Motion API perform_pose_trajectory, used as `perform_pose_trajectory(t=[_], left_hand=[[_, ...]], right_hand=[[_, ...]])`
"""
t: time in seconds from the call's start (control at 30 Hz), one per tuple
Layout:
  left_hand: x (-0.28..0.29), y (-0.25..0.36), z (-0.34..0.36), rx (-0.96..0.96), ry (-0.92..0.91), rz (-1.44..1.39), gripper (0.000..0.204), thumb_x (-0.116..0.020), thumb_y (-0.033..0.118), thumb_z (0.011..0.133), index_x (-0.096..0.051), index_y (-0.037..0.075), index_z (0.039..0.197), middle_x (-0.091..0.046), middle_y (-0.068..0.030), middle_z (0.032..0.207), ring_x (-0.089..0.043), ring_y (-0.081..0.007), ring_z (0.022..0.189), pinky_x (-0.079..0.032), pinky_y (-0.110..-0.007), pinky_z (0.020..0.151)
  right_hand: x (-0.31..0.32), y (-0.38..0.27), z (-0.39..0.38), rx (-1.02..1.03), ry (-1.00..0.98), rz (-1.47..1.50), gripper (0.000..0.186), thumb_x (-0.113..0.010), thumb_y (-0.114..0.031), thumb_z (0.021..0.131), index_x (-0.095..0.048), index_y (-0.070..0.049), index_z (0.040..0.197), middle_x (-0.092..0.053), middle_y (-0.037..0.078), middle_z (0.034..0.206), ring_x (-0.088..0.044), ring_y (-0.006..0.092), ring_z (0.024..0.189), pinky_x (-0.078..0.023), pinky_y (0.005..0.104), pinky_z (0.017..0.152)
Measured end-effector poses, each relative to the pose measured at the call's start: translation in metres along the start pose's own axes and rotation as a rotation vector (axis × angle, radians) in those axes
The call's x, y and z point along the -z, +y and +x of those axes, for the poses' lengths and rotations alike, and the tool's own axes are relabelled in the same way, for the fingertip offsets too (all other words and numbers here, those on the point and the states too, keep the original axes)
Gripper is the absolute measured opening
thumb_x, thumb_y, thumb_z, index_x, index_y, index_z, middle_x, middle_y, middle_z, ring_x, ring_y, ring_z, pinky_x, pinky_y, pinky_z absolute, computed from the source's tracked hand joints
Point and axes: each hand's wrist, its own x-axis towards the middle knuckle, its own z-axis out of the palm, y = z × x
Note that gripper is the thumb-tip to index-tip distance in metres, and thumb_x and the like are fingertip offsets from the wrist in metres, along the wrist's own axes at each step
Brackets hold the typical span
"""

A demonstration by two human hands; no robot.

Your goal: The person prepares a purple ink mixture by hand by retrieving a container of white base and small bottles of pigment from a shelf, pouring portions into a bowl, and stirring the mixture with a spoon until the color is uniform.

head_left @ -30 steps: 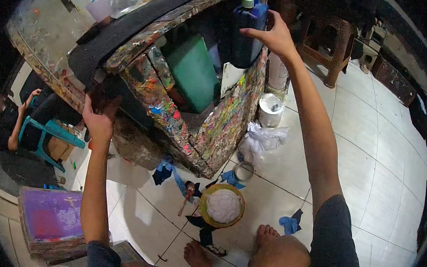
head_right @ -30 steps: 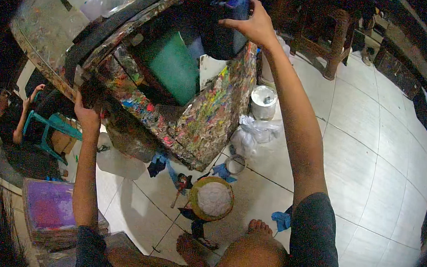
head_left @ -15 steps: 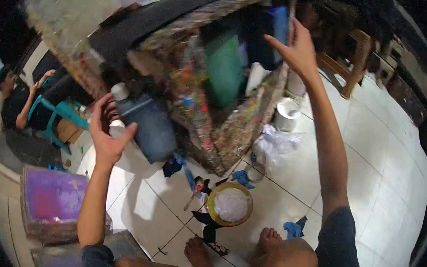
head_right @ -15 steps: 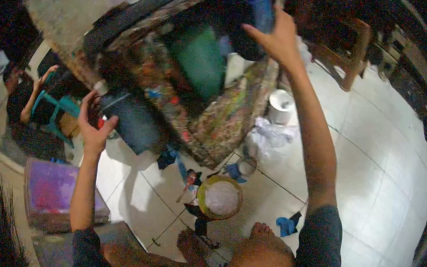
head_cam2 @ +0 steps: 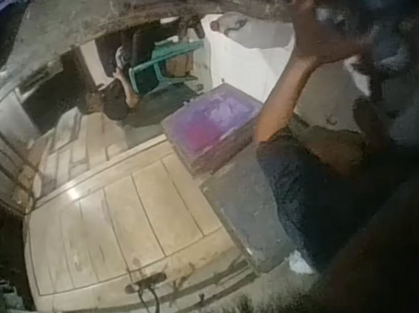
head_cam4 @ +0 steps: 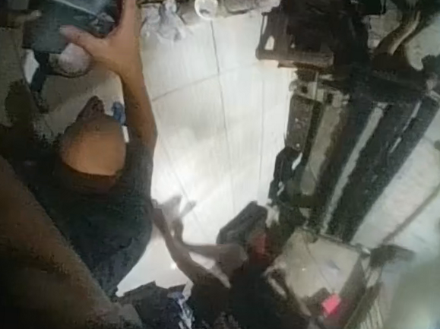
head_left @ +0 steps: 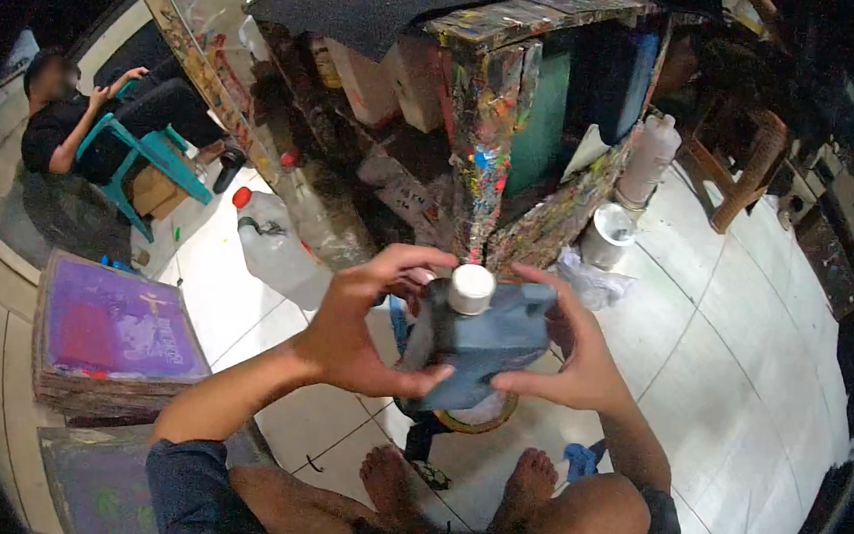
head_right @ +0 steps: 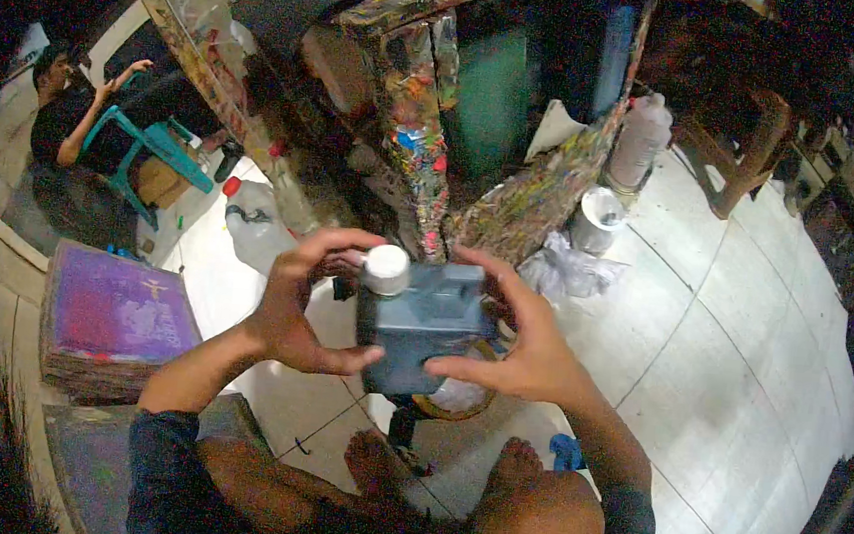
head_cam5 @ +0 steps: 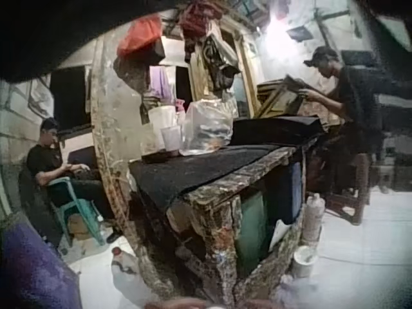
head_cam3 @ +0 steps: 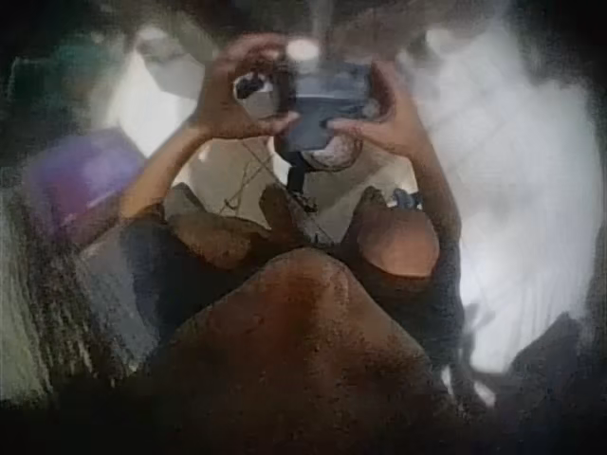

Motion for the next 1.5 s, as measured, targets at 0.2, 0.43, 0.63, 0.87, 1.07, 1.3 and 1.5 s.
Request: perform_pose_trajectory(t=[0.2, 0.43, 0.63, 0.87, 1.07, 1.3, 1.5], left_hand=[[-0.015, 0.005, 0.036, -0.051, -0.060, -0.072, 0.066, -0.082, 0.020, 0.066, -0.053, 0.005, 0.123, -0.061, -0.0133, 0.110, -0.060, -0.0218, 0.099, -0.047, -0.033, 0.087], [-0.033, -0.007, 0.054, -0.137, -0.066, -0.132, 0.028, -0.076, 0.012, 0.074, -0.067, 0.000, 0.098, -0.067, -0.0150, 0.096, -0.065, -0.0228, 0.090, -0.049, -0.033, 0.081], [-0.025, -0.003, 0.060, -0.004, 0.019, -0.243, 0.026, -0.073, 0.002, 0.076, -0.064, 0.000, 0.101, -0.063, -0.0100, 0.103, -0.059, -0.0159, 0.098, -0.044, -0.029, 0.088], [-0.032, -0.008, 0.052, 0.137, -0.090, -0.488, 0.031, -0.069, 0.006, 0.081, -0.063, 0.000, 0.111, -0.060, -0.0082, 0.106, -0.056, -0.0146, 0.101, -0.044, -0.027, 0.088], [-0.029, -0.006, 0.048, 0.397, -0.160, -0.771, 0.032, -0.062, 0.010, 0.087, -0.058, -0.003, 0.117, -0.060, -0.0072, 0.109, -0.056, -0.0141, 0.104, -0.043, -0.028, 0.093], [-0.041, -0.021, 0.046, 0.498, -0.183, -1.086, 0.032, -0.054, 0.014, 0.091, -0.056, -0.003, 0.119, -0.059, -0.0080, 0.110, -0.055, -0.0131, 0.100, -0.043, -0.028, 0.086], [-0.047, -0.033, 0.043, 0.508, -0.210, -1.210, 0.038, -0.056, 0.014, 0.089, -0.052, -0.005, 0.122, -0.060, -0.0112, 0.112, -0.056, -0.0187, 0.104, -0.046, -0.032, 0.086]], right_hand=[[0.024, 0.002, -0.021, -0.038, 0.080, -0.188, 0.080, -0.088, -0.020, 0.062, -0.044, -0.002, 0.128, -0.059, 0.010, 0.116, -0.057, 0.0210, 0.109, -0.044, 0.0366, 0.095], [0.030, 0.006, -0.036, -0.029, 0.168, -0.252, 0.080, -0.088, -0.020, 0.062, -0.045, -0.004, 0.128, -0.060, 0.013, 0.117, -0.059, 0.0235, 0.109, -0.048, 0.0402, 0.092], [0.027, 0.012, -0.050, -0.065, 0.254, -0.412, 0.084, -0.089, -0.022, 0.059, -0.046, -0.007, 0.130, -0.060, 0.012, 0.118, -0.059, 0.0242, 0.109, -0.050, 0.0422, 0.090], [0.031, 0.005, -0.057, -0.010, 0.273, -0.454, 0.079, -0.090, -0.016, 0.057, -0.049, -0.004, 0.123, -0.057, 0.010, 0.117, -0.058, 0.0212, 0.107, -0.050, 0.0372, 0.088], [0.032, 0.009, -0.057, 0.025, 0.279, -0.477, 0.081, -0.090, -0.014, 0.055, -0.048, -0.004, 0.124, -0.057, 0.010, 0.117, -0.058, 0.0207, 0.107, -0.048, 0.0356, 0.090], [0.037, -0.004, -0.060, 0.022, 0.294, -0.549, 0.083, -0.091, -0.018, 0.054, -0.050, -0.002, 0.125, -0.061, 0.011, 0.112, -0.060, 0.0205, 0.103, -0.048, 0.0348, 0.090], [0.041, -0.008, -0.064, 0.023, 0.325, -0.561, 0.088, -0.091, -0.022, 0.052, -0.050, -0.001, 0.127, -0.063, 0.013, 0.110, -0.062, 0.0205, 0.102, -0.047, 0.0341, 0.089]])
